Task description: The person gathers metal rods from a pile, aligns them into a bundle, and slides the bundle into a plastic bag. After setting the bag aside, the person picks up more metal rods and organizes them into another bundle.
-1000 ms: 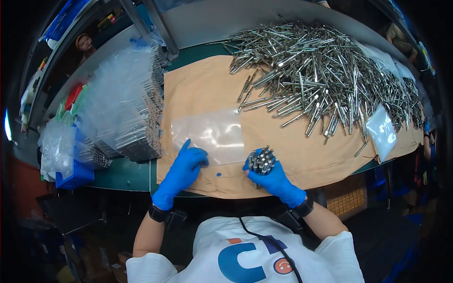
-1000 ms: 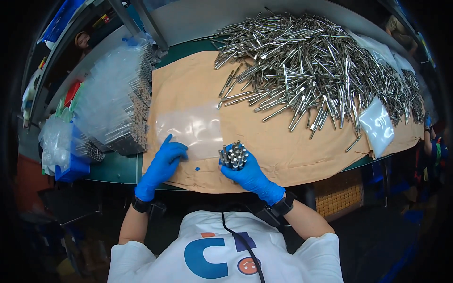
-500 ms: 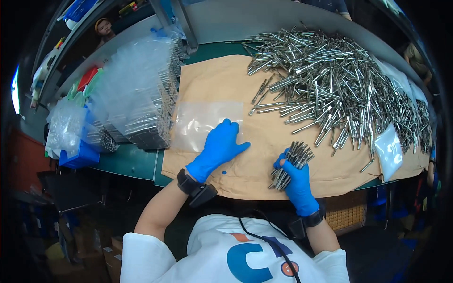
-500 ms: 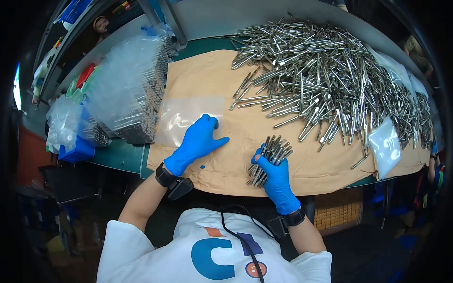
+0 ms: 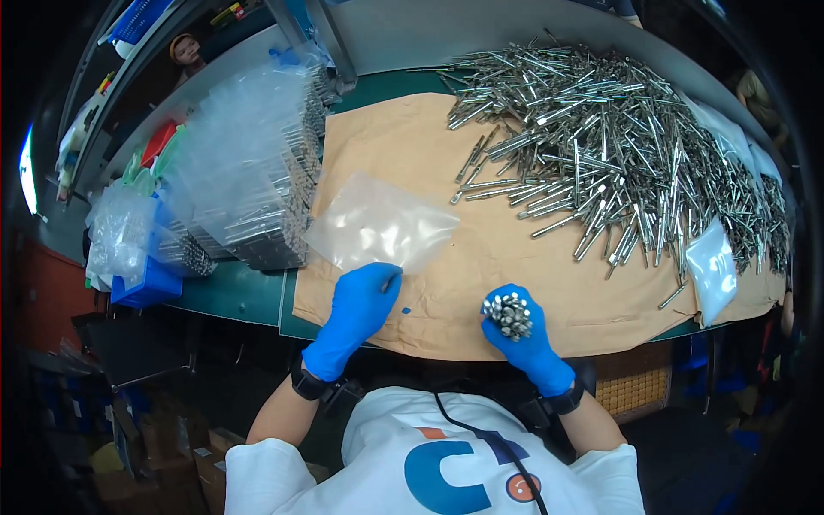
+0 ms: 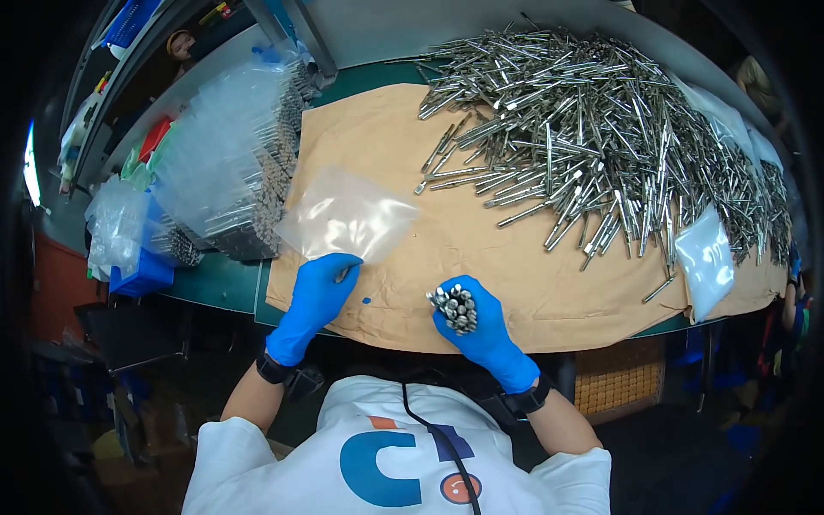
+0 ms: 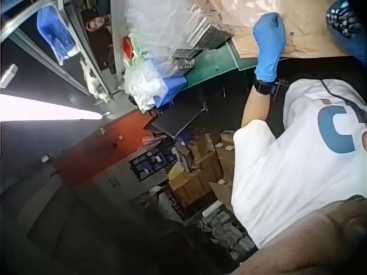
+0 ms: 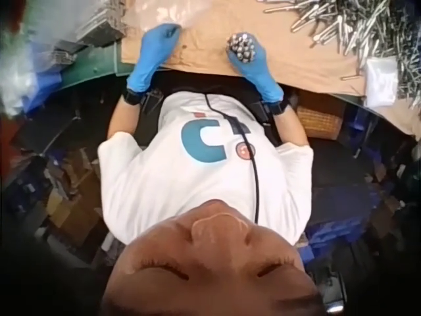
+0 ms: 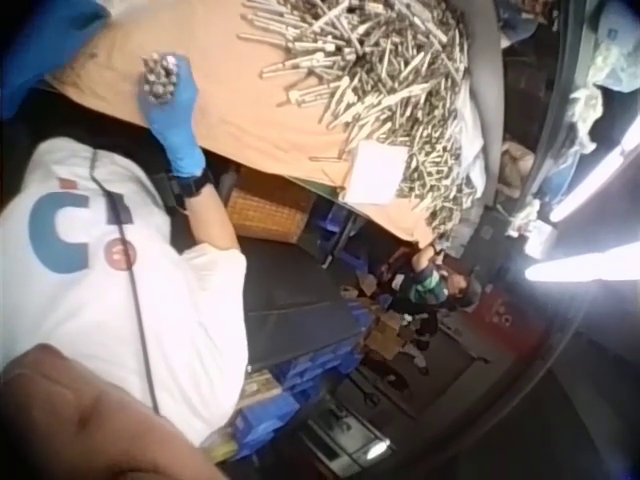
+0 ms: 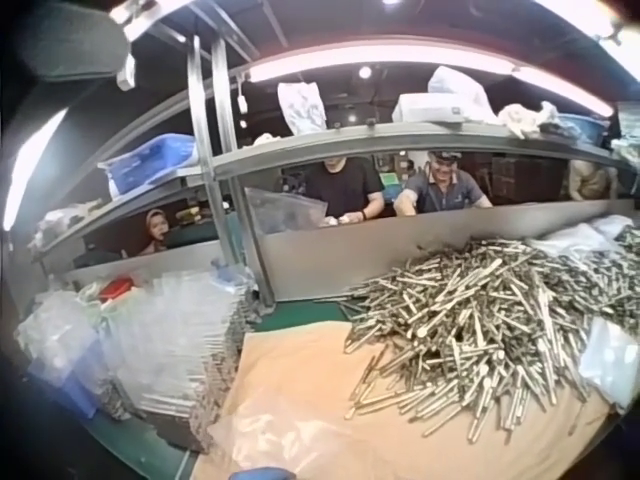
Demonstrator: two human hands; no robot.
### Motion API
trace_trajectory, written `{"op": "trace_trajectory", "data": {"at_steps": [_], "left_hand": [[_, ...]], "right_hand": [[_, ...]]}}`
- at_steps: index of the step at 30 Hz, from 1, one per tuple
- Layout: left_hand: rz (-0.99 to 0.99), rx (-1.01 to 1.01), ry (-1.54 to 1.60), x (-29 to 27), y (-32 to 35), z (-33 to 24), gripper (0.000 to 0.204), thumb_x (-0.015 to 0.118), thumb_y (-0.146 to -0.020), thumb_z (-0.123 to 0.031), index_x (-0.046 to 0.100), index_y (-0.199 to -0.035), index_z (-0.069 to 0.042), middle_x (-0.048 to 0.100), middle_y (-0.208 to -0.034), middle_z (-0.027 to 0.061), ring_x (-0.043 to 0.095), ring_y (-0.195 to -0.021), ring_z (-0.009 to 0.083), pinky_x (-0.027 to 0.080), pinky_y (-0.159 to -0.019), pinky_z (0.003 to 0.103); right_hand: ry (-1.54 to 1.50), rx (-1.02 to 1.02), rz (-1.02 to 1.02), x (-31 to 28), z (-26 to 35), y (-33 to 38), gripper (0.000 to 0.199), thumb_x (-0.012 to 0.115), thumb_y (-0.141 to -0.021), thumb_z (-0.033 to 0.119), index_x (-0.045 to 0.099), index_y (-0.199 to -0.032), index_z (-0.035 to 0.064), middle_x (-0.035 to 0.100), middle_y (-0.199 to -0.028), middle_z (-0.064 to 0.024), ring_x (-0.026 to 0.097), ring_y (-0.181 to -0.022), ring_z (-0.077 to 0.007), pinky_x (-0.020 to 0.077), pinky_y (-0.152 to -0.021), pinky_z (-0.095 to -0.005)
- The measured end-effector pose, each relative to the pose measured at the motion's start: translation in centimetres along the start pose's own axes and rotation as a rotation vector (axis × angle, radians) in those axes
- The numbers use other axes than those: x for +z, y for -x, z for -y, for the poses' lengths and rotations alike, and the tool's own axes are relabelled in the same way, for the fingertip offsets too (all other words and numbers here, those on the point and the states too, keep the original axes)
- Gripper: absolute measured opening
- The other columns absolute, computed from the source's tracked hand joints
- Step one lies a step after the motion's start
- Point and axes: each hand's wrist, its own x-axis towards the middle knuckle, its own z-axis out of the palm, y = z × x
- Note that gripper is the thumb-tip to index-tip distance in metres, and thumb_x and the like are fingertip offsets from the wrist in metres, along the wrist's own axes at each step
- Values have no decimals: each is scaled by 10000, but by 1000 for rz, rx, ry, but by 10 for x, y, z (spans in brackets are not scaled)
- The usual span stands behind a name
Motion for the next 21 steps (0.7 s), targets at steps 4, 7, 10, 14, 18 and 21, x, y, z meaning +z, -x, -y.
{"op": "trace_trajectory", "data": {"at_steps": [4,7,10,14,18,21], "left_hand": [[-102,-109,188,4,12,3,108,624,-751,-114,636,-824,-35,611,-738,120,571,-607,204,454,-574,296],[-126,-150,171,4,17,1,97,629,-752,-128,631,-789,-39,608,-731,122,576,-602,218,451,-559,300],[-158,-171,123,7,19,3,98,630,-754,-141,623,-761,-43,604,-728,125,581,-600,234,450,-549,305],[-175,-136,7,10,19,5,111,628,-760,-161,611,-744,-52,598,-732,127,586,-608,260,453,-545,314],[-162,-68,-1,13,19,2,117,625,-763,-173,604,-761,-58,591,-735,125,585,-615,276,459,-550,325],[-216,-39,67,10,17,3,118,627,-758,-172,599,-774,-58,587,-722,119,582,-607,280,462,-553,332]], "right_hand": [[-177,260,-49,14,-19,-6,184,575,-764,-21,499,-927,17,582,-838,-49,561,-720,-125,463,-667,-255],[-228,460,-151,16,-16,-14,152,575,-764,-19,510,-900,5,593,-825,-61,568,-690,-123,472,-643,-250],[-239,454,-76,19,-11,-19,180,577,-764,-11,519,-934,-1,598,-849,-69,570,-690,-120,477,-638,-250],[-396,528,91,28,23,-30,258,574,-771,4,514,-1022,-5,601,-894,-83,568,-685,-117,479,-636,-249],[-401,554,247,53,41,-39,353,569,-753,15,497,-1098,5,612,-877,-87,572,-685,-110,475,-637,-247],[-251,519,324,65,38,-43,404,567,-731,16,491,-1127,19,616,-866,-93,576,-689,-111,472,-642,-251]]}}
